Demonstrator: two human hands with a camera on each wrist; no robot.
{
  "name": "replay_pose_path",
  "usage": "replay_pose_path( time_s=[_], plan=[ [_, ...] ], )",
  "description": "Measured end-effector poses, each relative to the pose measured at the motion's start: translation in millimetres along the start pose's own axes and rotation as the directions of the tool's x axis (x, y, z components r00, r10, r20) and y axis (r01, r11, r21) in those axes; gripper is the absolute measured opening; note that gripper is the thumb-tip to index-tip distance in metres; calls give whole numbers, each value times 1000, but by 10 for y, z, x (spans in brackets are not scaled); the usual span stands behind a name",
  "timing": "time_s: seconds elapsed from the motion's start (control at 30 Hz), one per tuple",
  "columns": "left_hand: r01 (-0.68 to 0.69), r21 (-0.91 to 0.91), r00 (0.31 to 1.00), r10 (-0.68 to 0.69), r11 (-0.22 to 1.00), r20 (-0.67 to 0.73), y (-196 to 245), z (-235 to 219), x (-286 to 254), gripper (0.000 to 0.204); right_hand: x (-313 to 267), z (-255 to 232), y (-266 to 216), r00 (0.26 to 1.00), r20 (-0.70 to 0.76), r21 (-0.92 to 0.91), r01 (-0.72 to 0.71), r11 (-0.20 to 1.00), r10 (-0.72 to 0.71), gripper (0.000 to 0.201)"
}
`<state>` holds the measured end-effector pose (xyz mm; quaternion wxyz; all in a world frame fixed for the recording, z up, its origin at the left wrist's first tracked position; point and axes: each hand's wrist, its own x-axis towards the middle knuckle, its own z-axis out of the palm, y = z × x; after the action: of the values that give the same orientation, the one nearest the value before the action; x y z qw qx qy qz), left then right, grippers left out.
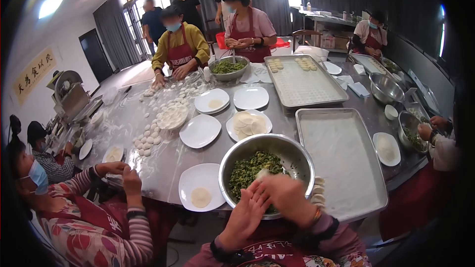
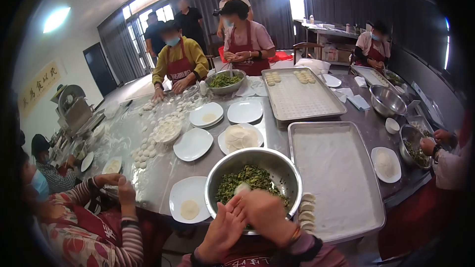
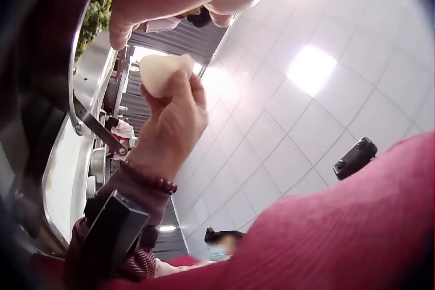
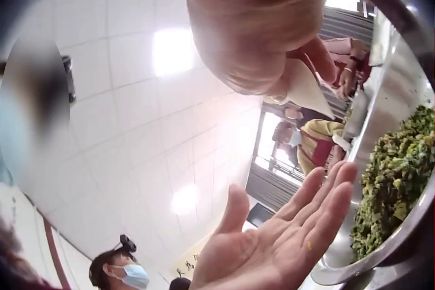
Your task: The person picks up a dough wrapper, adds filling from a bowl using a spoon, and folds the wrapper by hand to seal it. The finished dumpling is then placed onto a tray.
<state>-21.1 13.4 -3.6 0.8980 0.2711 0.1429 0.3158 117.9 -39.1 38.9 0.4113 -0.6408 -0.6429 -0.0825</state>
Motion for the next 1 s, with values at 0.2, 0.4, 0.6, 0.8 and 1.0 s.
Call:
replay_pose_path(
  time_s=[0.2, 0.4, 0.6, 0.8, 1.0],
  plan=[
    [-71, -28, 992, 68, 997, -104, 132, -44, -5, 66, 4, -393, -221, 985, -119, 284, -88, 955, 127, 36],
    [-5, 163, 998, 16, 987, -65, 545, -192, -61, 42, -364, -887, 546, 916, -163, 91, -356, 930, 367, 32],
    [-59, 716, 910, 332, 695, -247, 843, -617, -35, 28, -746, -814, 742, 925, 218, 86, -337, 937, 313, 40],
    [-138, 842, 810, 549, 522, -207, 983, -707, -44, 17, -620, -440, 786, 976, 193, 262, -150, 953, 100, 20],
    [-92, 614, 887, 345, 783, -307, 923, -814, -9, 27, -399, -393, 739, 961, 262, 287, -166, 943, 89, 13]
  ],
)
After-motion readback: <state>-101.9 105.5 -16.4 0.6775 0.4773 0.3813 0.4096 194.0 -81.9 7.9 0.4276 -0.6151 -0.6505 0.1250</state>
